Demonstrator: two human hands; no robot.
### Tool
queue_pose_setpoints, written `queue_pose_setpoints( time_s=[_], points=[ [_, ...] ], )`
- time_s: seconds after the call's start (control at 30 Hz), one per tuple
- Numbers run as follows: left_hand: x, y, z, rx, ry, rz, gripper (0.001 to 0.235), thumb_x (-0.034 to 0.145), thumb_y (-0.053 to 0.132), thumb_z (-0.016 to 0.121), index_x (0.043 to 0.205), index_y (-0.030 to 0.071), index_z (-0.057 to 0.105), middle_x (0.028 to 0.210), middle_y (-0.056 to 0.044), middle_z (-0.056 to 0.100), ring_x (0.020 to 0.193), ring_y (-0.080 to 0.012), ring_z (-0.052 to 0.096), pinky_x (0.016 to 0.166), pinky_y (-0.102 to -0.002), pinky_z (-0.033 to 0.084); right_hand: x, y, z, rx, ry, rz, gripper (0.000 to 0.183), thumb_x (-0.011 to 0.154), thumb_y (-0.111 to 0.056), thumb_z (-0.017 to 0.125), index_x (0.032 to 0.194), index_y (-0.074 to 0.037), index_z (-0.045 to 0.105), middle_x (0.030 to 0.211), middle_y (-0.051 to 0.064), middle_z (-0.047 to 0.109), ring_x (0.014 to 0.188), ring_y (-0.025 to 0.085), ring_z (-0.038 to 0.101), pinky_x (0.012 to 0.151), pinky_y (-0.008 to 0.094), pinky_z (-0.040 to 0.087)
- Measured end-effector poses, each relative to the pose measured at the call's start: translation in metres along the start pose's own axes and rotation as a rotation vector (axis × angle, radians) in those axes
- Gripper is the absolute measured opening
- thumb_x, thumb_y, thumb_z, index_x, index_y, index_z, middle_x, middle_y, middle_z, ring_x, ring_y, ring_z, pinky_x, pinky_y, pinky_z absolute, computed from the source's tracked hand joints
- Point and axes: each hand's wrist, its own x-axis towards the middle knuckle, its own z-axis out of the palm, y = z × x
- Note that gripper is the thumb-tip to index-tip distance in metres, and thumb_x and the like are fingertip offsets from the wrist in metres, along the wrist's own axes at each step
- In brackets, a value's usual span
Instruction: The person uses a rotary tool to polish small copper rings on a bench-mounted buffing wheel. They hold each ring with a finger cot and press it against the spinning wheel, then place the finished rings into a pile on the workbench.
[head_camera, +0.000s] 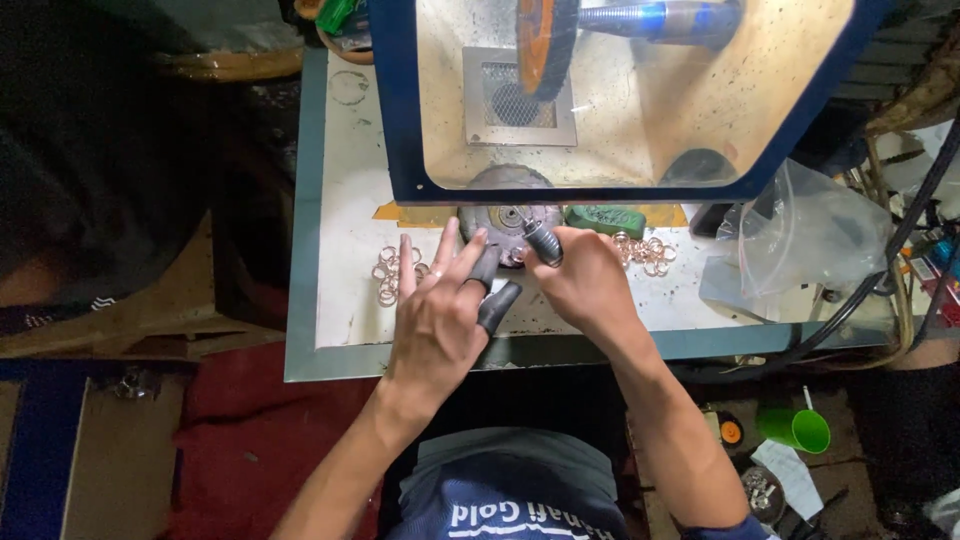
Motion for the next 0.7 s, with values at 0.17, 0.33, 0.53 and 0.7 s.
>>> queue_pose_setpoints(
  time_s=[0.17,0.33,0.53,0.7],
  points=[
    [0.017,0.0,0.003,0.036,-0.103,0.012,0.031,0.095,0.021,0.07,0.117,0.0,0.07,0.14,-0.02,0.061,0.145,-0.0381,0.042,0.12,-0.071,0.007,-0.006,-0.014,-0.009,0.042,-0.043,0.042,0.02,0.087,-0.024,0.069,0.076,-0.007,0.072,0.058,0.007,0.061,0.056,0.027,0.063,0.064,0.038,0.052],
    [0.033,-0.014,0.022,0.073,-0.147,0.075,0.016,0.081,-0.005,0.071,0.094,0.003,0.078,0.138,-0.015,0.064,0.141,-0.0386,0.048,0.118,-0.072,0.019,-0.009,-0.02,-0.01,0.044,-0.081,0.072,0.022,0.087,-0.024,0.07,0.079,-0.005,0.072,0.062,0.011,0.062,0.062,0.03,0.064,0.067,0.04,0.052],
    [0.047,-0.034,0.042,0.12,-0.187,0.086,0.006,0.084,0.013,0.078,0.088,0.017,0.08,0.129,-0.002,0.071,0.138,-0.0307,0.053,0.119,-0.067,0.022,-0.013,-0.019,-0.009,0.089,-0.083,0.09,0.021,0.089,-0.024,0.07,0.079,-0.005,0.072,0.063,0.01,0.062,0.063,0.029,0.062,0.068,0.039,0.052],
    [0.049,-0.05,0.049,0.165,-0.198,0.211,0.026,0.065,0.005,0.082,0.09,0.014,0.082,0.131,0.008,0.071,0.129,-0.0324,0.062,0.114,-0.071,0.03,-0.039,-0.042,-0.046,0.251,-0.128,-0.004,0.047,0.091,-0.014,0.07,0.13,0.006,0.056,0.113,0.031,0.073,0.109,0.049,0.07,0.095,0.061,0.052]
  ],
)
